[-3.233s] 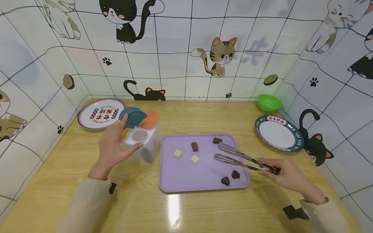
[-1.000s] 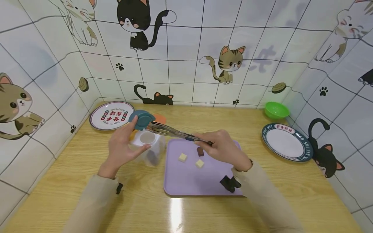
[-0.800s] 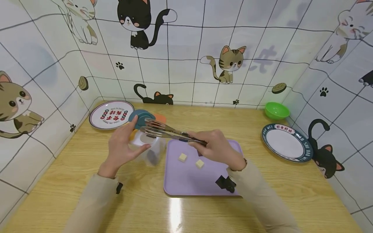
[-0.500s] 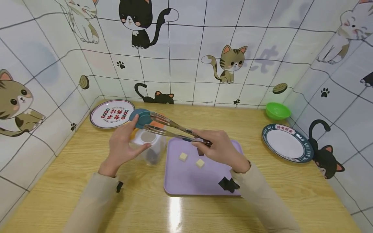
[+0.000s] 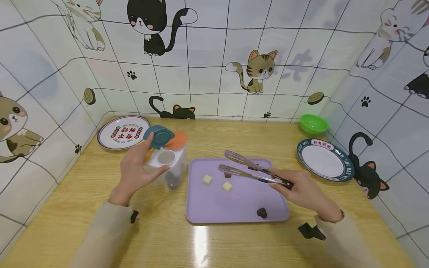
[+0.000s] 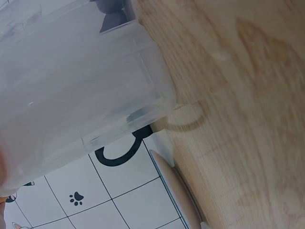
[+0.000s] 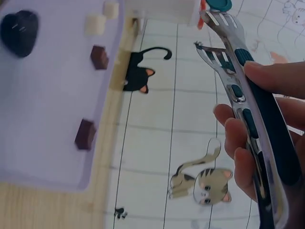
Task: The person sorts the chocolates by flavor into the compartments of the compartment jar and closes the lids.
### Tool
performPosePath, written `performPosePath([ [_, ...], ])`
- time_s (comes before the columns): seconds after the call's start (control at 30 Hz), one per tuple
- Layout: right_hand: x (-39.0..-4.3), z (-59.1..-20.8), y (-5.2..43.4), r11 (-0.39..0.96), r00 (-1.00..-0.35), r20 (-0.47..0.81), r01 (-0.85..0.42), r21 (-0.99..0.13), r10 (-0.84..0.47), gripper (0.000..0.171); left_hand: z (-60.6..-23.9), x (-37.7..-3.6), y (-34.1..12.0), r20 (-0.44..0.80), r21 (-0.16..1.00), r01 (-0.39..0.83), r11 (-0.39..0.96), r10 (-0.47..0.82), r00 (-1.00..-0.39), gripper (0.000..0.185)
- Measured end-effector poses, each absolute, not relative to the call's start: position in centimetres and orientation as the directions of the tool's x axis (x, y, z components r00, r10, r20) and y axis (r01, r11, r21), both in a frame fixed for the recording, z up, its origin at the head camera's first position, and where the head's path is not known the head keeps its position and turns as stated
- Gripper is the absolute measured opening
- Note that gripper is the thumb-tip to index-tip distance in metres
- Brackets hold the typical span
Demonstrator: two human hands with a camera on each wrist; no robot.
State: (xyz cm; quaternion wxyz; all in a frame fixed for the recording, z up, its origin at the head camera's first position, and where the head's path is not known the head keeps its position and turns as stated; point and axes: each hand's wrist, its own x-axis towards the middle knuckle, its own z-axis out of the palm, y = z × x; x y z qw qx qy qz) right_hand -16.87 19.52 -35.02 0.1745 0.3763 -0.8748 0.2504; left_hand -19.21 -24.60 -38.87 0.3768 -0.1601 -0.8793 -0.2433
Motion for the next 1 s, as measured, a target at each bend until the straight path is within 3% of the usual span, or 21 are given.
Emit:
performPosePath([
  [0.3, -12.3, -37.0, 27.3, 0.750, -0.793, 0.302, -0.603, -0.270, -0.529, 0.034, -38.6, -18.9, -24.8, 0.762, 0.288, 0.478, 0.830, 0.104, -0.639, 0.095],
  [0.5, -11.1, -37.6, 28.6, 0.748, -0.786, 0.269, -0.615, -0.250, -0.557, 0.035, -38.1, -18.9, -25.1, 0.775, 0.282, 0.464, 0.840, 0.086, -0.626, 0.095],
  [0.63, -10.8, -37.9, 28.6, 0.781, -0.816, 0.226, -0.576, -0.243, -0.532, 0.034, -38.1, -19.2, -24.9, 0.796, 0.272, 0.474, 0.838, 0.082, -0.600, 0.096],
  [0.8, -10.5, -38.2, 28.9, 0.803, -0.842, 0.180, -0.540, -0.253, -0.509, 0.034, -38.4, -19.2, -24.6, 0.773, 0.287, 0.484, 0.826, 0.099, -0.627, 0.096],
  [1.0, -10.4, -39.2, 29.1, 0.757, -0.811, 0.229, -0.585, -0.290, -0.539, 0.030, -38.8, -19.2, -24.2, 0.778, 0.288, 0.493, 0.821, 0.100, -0.620, 0.096],
])
